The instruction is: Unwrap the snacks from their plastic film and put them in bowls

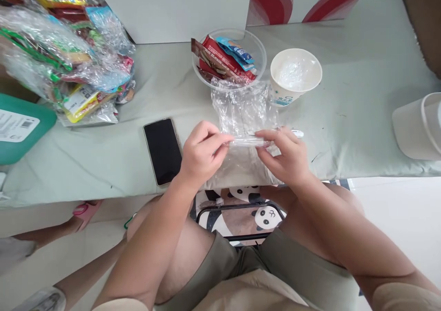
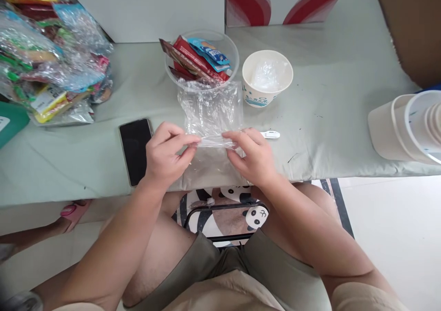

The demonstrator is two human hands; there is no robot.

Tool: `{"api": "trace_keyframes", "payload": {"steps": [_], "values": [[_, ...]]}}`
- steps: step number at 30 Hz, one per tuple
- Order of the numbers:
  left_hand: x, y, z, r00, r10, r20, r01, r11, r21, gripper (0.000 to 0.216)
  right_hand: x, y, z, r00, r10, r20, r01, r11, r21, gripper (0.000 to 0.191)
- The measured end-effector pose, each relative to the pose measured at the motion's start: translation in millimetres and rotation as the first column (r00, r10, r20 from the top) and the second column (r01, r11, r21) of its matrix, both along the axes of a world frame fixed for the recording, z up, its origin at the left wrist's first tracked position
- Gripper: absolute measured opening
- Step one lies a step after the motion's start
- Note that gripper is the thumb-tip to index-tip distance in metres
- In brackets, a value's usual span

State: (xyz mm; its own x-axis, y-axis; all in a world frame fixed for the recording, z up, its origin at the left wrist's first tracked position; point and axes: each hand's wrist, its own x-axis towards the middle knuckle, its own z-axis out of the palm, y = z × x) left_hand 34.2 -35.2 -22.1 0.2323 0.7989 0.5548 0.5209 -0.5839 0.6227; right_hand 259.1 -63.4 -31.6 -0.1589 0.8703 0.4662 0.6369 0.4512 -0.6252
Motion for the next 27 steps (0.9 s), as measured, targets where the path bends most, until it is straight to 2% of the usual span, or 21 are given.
{"api": "trace_keyframes", "payload": {"steps": [2,4,6,8,9,11,13,14,16,17,20,22,24,27], "values": [[1,-3,-1.3,0.999,0.037,-0.001,-0.037,0.999,0.021,0.018,-2,1,-0.5,0.996,-0.084,0.035,0.082,0.995,0.063,0.017],[3,-6,-0.4,1.000,0.016,0.024,-0.016,1.000,-0.023,0.014,-4,1,1.2,0.991,-0.128,0.026,0.126,0.989,0.080,0.009],[6,-7,1.8,0.996,-0.049,0.080,0.057,0.993,-0.101,0.031,-6,0,5.0,0.998,-0.067,-0.016,0.068,0.996,0.066,0.002],[8,-8,3.6,0.987,-0.089,0.132,0.111,0.978,-0.176,0.052,-7,-2,9.2,0.998,0.030,-0.064,-0.028,0.999,0.031,0.009],[8,-8,3.9,0.985,-0.089,0.148,0.119,0.971,-0.208,0.055,-8,-3,10.7,0.995,0.056,-0.088,-0.054,0.998,0.015,0.012],[7,-6,3.8,0.981,-0.074,0.179,0.125,0.948,-0.291,0.042,-9,-5,11.5,0.985,0.053,-0.164,-0.054,0.999,0.002,0.014],[7,-5,3.2,0.963,-0.050,0.266,0.161,0.895,-0.416,0.018,-10,-5,9.4,0.959,0.039,-0.281,-0.048,0.999,-0.025,0.020],[7,-5,3.0,0.944,-0.021,0.330,0.188,0.855,-0.483,0.009,-10,-5,7.7,0.939,0.033,-0.343,-0.061,0.996,-0.070,0.031],[8,-4,3.1,0.886,0.052,0.461,0.262,0.764,-0.589,0.011,-9,-3,4.1,0.897,0.005,-0.441,-0.113,0.969,-0.219,0.053],[9,-3,3.2,0.853,0.084,0.515,0.305,0.722,-0.621,0.014,-9,-1,2.6,0.884,-0.015,-0.466,-0.145,0.941,-0.305,0.057],[12,0,2.6,0.775,0.131,0.618,0.425,0.615,-0.664,0.018,-7,2,0.3,0.861,-0.061,-0.504,-0.226,0.844,-0.487,0.035],[14,2,0.5,0.748,0.167,0.643,0.453,0.579,-0.678,0.020,-6,3,-0.1,0.832,-0.111,-0.544,-0.233,0.820,-0.523,0.026],[16,4,-2.8,0.748,0.193,0.635,0.427,0.593,-0.683,0.020,-6,4,0.2,0.780,-0.165,-0.603,-0.243,0.809,-0.536,0.031],[16,4,-8.0,0.813,0.145,0.564,0.322,0.696,-0.642,0.014,-8,4,3.7,0.748,-0.183,-0.638,-0.320,0.743,-0.588,0.054]]}}
